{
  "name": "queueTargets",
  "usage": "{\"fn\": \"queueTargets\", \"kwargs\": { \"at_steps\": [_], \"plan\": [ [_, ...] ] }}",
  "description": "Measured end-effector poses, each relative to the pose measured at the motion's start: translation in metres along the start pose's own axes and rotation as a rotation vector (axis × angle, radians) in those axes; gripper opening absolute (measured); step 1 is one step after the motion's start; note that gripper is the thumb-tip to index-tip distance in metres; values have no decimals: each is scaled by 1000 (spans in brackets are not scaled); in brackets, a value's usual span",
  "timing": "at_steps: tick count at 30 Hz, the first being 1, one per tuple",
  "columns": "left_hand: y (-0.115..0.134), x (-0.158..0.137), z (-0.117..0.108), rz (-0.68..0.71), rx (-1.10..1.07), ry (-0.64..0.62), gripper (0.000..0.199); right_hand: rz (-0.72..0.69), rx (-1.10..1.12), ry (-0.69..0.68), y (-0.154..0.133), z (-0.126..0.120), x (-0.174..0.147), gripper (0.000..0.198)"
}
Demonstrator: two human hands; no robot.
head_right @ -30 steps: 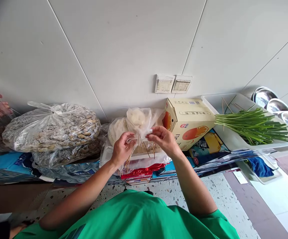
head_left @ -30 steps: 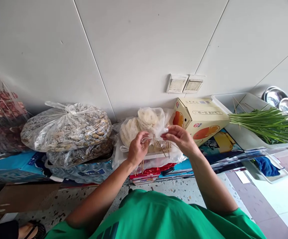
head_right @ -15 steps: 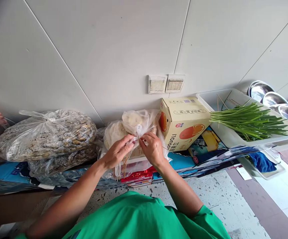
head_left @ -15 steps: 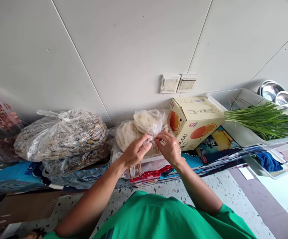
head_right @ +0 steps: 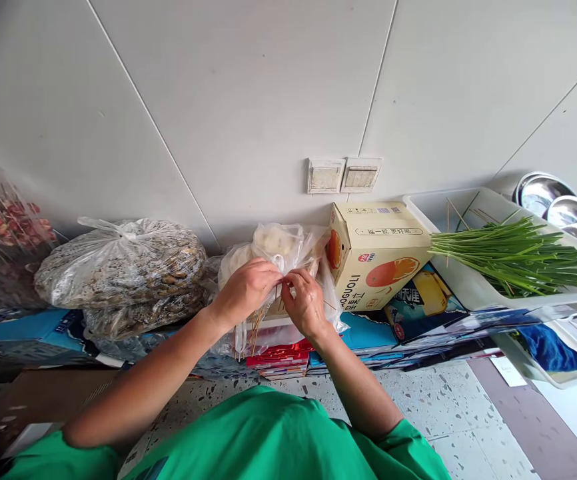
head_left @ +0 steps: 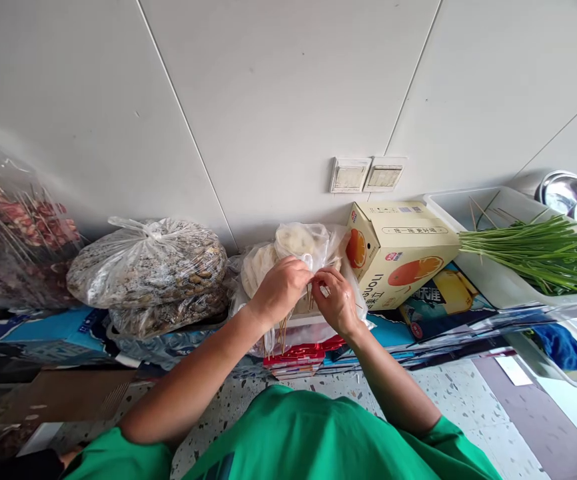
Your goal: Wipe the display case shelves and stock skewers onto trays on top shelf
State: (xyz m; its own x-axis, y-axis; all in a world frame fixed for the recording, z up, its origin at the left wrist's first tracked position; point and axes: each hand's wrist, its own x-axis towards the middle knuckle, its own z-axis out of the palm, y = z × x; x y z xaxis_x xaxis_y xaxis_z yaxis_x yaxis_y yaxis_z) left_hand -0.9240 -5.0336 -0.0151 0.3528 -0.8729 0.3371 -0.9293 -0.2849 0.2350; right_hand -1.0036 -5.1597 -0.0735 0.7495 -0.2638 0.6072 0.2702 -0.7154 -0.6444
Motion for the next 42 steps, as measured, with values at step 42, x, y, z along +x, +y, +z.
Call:
{"fn": "queueTargets", "kwargs": {
  "at_steps": [42],
  "plan": [
    [-27,17,17,-733,-1003,311,12,-109,266,-429,10,-50,-4,21]
  ]
}}
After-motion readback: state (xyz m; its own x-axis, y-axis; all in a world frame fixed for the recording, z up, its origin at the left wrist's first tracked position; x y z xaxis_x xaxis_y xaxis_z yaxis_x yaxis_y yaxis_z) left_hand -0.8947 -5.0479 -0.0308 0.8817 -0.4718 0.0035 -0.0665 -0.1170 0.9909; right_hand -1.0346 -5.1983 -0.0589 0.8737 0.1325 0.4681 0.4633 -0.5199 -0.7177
